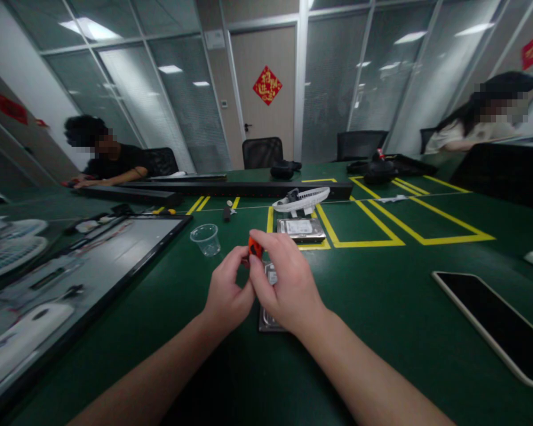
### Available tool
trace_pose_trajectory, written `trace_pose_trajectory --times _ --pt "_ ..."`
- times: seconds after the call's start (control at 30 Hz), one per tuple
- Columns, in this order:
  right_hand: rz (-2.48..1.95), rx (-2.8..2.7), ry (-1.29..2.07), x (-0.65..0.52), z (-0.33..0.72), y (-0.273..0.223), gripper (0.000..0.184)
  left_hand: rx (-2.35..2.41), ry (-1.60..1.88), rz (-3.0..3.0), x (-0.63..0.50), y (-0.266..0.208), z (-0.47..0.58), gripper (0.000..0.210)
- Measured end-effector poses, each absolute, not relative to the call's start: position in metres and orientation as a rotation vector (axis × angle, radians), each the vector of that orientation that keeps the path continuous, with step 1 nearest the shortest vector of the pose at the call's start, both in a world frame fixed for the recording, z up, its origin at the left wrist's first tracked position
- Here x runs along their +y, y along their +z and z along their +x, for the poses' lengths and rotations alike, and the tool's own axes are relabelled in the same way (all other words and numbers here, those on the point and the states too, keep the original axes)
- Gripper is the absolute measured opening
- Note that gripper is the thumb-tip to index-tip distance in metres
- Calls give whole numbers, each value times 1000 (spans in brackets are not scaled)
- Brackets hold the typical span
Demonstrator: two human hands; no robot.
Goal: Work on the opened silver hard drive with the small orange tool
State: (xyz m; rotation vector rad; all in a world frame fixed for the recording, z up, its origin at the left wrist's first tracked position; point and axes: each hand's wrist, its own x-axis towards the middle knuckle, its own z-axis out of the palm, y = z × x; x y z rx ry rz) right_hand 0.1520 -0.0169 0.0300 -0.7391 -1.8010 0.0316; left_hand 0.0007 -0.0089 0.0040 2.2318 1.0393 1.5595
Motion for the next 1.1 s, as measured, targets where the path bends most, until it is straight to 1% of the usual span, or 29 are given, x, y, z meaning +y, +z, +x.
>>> trace_pose_trajectory --times 0.1,0.3,0.5,0.7,0.93,1.1 --pt "-746 -1784 14 -16 152 30 39 1060 1595 2217 -9 3 1 24" --pt "-746 -1783 18 -16 152 31 40 1032 1558 2243 -8 4 0 16" --pt "-738 -1807 30 -17 152 31 44 1027 1538 2251 -8 5 0 16" --pt "-761 -1781 20 -15 152 30 39 1067 1591 2237 -8 1 0 25" --pt "-747 -1798 29 -18 151 31 43 1052 1535 2245 -8 4 0 15" --pt "-735 -1805 22 -16 151 31 43 1058 1538 2238 -9 3 1 16"
